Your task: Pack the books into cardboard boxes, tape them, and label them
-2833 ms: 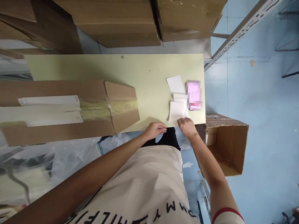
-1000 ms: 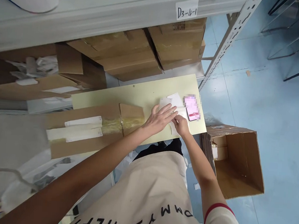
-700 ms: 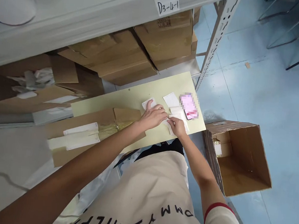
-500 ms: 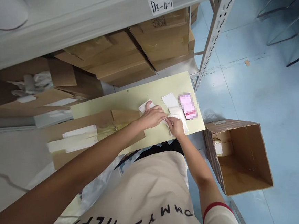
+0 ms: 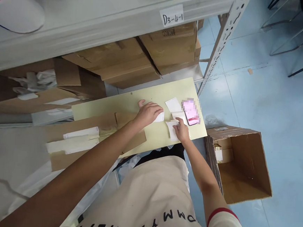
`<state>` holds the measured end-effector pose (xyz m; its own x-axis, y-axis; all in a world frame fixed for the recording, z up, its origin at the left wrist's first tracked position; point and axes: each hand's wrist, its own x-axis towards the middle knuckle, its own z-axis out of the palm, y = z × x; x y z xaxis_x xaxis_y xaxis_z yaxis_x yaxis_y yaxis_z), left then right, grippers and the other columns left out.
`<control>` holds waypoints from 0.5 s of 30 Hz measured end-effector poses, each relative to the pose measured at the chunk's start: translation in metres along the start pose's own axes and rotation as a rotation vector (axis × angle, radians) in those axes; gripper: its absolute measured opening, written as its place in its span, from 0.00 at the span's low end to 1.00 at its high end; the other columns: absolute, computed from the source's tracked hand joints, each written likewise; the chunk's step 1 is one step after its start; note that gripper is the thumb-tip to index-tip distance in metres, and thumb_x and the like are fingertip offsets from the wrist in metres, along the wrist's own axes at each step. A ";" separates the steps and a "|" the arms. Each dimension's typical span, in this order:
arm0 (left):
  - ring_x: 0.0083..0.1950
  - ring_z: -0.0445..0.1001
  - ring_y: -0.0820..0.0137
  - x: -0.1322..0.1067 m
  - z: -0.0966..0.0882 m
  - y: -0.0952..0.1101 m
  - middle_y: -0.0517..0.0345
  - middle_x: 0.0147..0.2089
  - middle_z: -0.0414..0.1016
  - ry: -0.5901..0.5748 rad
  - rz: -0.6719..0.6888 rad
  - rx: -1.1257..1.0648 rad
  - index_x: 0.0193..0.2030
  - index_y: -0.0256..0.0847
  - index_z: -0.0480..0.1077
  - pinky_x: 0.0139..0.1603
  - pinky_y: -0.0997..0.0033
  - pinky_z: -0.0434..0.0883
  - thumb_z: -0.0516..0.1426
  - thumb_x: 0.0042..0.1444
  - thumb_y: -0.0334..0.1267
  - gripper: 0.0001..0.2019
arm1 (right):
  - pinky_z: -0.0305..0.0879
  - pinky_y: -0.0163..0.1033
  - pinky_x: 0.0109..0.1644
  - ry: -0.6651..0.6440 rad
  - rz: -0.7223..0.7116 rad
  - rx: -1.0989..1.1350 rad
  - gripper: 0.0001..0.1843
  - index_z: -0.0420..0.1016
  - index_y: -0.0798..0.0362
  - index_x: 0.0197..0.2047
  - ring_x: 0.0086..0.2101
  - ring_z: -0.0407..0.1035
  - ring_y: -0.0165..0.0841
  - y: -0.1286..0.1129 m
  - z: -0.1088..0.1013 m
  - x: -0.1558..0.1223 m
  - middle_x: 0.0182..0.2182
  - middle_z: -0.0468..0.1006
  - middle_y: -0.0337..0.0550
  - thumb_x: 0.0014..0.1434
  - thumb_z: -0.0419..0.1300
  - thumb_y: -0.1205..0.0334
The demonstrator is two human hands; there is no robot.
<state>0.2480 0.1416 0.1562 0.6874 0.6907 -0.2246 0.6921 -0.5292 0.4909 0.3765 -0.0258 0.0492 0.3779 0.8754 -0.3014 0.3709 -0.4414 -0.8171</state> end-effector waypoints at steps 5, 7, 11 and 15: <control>0.44 0.77 0.60 -0.009 -0.020 -0.008 0.52 0.40 0.83 0.241 -0.152 -0.303 0.33 0.43 0.78 0.59 0.52 0.60 0.57 0.59 0.40 0.09 | 0.66 0.57 0.57 0.136 -0.075 0.096 0.33 0.64 0.53 0.61 0.53 0.70 0.50 -0.011 -0.011 0.000 0.53 0.75 0.57 0.55 0.65 0.51; 0.41 0.78 0.62 -0.017 -0.027 -0.006 0.52 0.39 0.84 0.324 -0.208 -0.527 0.33 0.42 0.79 0.50 0.60 0.67 0.59 0.56 0.43 0.10 | 0.61 0.60 0.62 0.212 -0.132 0.199 0.42 0.61 0.53 0.63 0.60 0.64 0.52 -0.033 -0.016 -0.002 0.59 0.70 0.60 0.50 0.68 0.45; 0.35 0.77 0.65 -0.045 -0.044 0.008 0.53 0.34 0.83 0.426 -0.259 -0.907 0.32 0.39 0.79 0.38 0.67 0.71 0.63 0.50 0.52 0.17 | 0.68 0.54 0.57 0.084 -0.216 0.555 0.49 0.56 0.46 0.65 0.54 0.71 0.45 -0.100 -0.021 -0.009 0.54 0.74 0.53 0.46 0.71 0.40; 0.35 0.77 0.65 -0.095 -0.066 0.015 0.51 0.36 0.82 0.437 -0.239 -1.160 0.36 0.37 0.78 0.35 0.69 0.72 0.66 0.45 0.57 0.23 | 0.73 0.44 0.45 0.011 -0.219 0.784 0.41 0.60 0.45 0.61 0.37 0.75 0.36 -0.165 -0.013 -0.022 0.37 0.80 0.40 0.48 0.72 0.47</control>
<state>0.1788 0.1005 0.2410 0.2885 0.9314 -0.2220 0.0367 0.2209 0.9746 0.3183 0.0247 0.1971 0.3759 0.9219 -0.0935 -0.2632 0.0095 -0.9647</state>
